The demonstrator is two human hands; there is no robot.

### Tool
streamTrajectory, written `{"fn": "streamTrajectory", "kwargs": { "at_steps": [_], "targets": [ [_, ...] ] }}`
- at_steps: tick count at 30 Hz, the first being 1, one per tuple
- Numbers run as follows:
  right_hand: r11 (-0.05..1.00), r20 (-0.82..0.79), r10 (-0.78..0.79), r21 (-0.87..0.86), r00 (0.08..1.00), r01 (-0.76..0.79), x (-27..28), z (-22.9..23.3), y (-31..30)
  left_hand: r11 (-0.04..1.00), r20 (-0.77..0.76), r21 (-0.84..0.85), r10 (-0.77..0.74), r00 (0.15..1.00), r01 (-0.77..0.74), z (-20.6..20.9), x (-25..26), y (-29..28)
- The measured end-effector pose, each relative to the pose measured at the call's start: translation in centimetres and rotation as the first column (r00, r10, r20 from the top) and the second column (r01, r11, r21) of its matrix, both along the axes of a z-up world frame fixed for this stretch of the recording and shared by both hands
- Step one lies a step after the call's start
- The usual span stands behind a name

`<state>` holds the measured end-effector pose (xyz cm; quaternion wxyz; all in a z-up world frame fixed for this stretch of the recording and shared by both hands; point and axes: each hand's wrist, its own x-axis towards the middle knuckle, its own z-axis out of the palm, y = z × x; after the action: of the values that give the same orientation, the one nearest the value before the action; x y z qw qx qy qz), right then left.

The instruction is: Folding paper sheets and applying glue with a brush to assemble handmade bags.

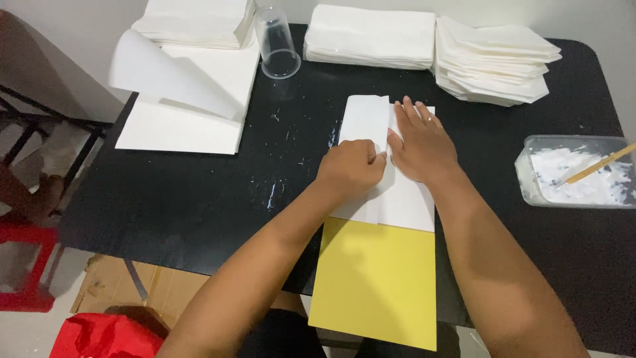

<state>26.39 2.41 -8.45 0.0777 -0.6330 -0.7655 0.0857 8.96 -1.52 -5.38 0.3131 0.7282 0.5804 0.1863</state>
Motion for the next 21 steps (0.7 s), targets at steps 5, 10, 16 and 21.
{"fn": "streamTrajectory", "kwargs": {
  "at_steps": [5, 10, 16, 21],
  "targets": [
    [1.000, -0.016, -0.017, 0.011, 1.000, 0.017, 0.2, -0.7, 0.5, 0.966, 0.062, 0.011, -0.257, 0.964, 0.257, 2.8, -1.9, -2.9],
    [1.000, 0.004, -0.016, 0.000, 1.000, 0.016, 0.3, -0.3, 0.4, 0.830, -0.217, 0.231, -0.464, 0.859, 0.507, 2.4, -3.6, -4.7],
    [1.000, 0.003, -0.014, 0.001, 1.000, 0.014, 0.0, -0.1, 0.2, 0.847, -0.350, 0.123, -0.451, 0.821, 0.518, 2.0, -3.8, -4.9],
    [1.000, -0.022, -0.023, 0.007, 0.999, 0.023, -0.3, 0.1, 0.0, 0.854, -0.374, 0.197, -0.389, 0.842, 0.482, -0.8, -3.4, -4.0]
  ]
}}
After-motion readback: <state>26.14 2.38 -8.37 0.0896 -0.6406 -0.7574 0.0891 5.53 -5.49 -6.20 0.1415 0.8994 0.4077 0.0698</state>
